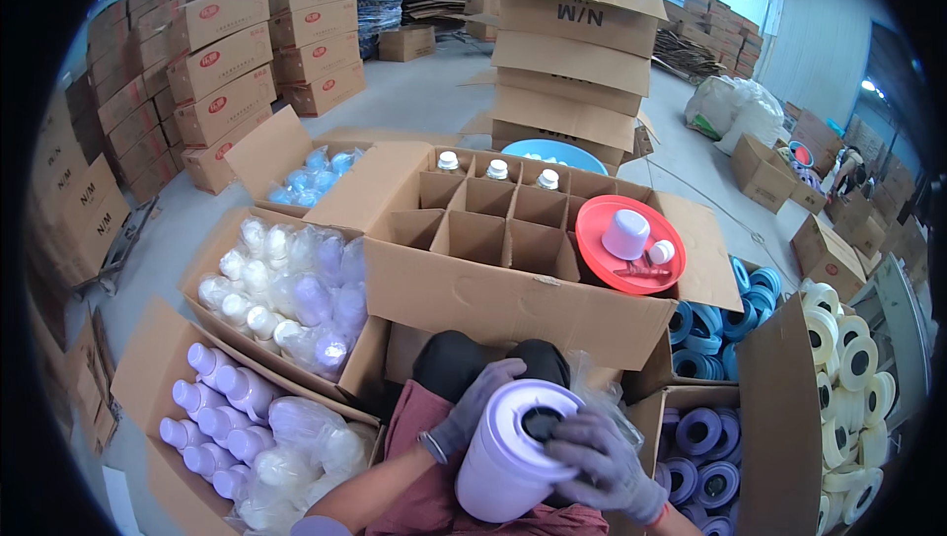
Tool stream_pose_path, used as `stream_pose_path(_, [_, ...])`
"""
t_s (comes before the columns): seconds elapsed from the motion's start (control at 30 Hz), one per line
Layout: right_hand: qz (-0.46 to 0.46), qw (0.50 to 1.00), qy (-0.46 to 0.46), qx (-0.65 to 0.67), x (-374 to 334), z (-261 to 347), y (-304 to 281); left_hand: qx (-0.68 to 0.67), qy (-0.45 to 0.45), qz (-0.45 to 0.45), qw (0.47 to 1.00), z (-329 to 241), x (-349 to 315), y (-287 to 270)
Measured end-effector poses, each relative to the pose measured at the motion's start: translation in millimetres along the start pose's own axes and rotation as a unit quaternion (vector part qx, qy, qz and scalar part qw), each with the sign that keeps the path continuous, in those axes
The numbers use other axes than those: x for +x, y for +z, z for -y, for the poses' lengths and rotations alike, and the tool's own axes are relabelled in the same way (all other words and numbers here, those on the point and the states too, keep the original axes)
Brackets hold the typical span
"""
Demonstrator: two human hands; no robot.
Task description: The person assembles thermos flasks by inserting stainless steel inner liners into plastic outer shells, then attaching lids and placing the completed units into a cardboard box. The person repeats this process for multiple units.
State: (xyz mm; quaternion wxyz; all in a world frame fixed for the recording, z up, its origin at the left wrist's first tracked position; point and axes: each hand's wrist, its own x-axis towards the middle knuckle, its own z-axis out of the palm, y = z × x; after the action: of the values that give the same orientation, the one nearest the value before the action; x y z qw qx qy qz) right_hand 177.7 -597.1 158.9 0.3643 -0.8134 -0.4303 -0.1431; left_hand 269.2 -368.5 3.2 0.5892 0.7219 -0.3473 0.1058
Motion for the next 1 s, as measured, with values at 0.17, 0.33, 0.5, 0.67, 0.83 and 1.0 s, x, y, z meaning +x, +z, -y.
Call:
stream_pose_path(0.17, [0.016,0.944,0.265,-0.196,-45,42,-33,0.051,-0.3,0.006,0.953,-29,-73,33])
stream_pose_path(0.33, [0.116,0.897,0.426,0.003,-138,-38,-28,-0.095,-0.122,0.093,0.984,-137,-74,16])
stream_pose_path(0.5, [-0.049,0.954,0.288,0.068,-103,-15,-21,-0.303,-0.517,-0.007,0.8,-115,-59,9])
stream_pose_path(0.67, [-0.179,0.762,0.511,0.355,-76,-10,-4,0.104,-0.027,0.046,0.993,-118,-13,-6])
stream_pose_path(0.83, [-0.079,0.903,0.4,0.134,-91,-30,-5,-0.024,-0.116,0.077,0.99,-117,18,-17])
stream_pose_path(1.0, [-0.187,0.85,0.308,0.385,-75,-43,-14,-0.17,-0.311,0.011,0.935,-131,9,-8])
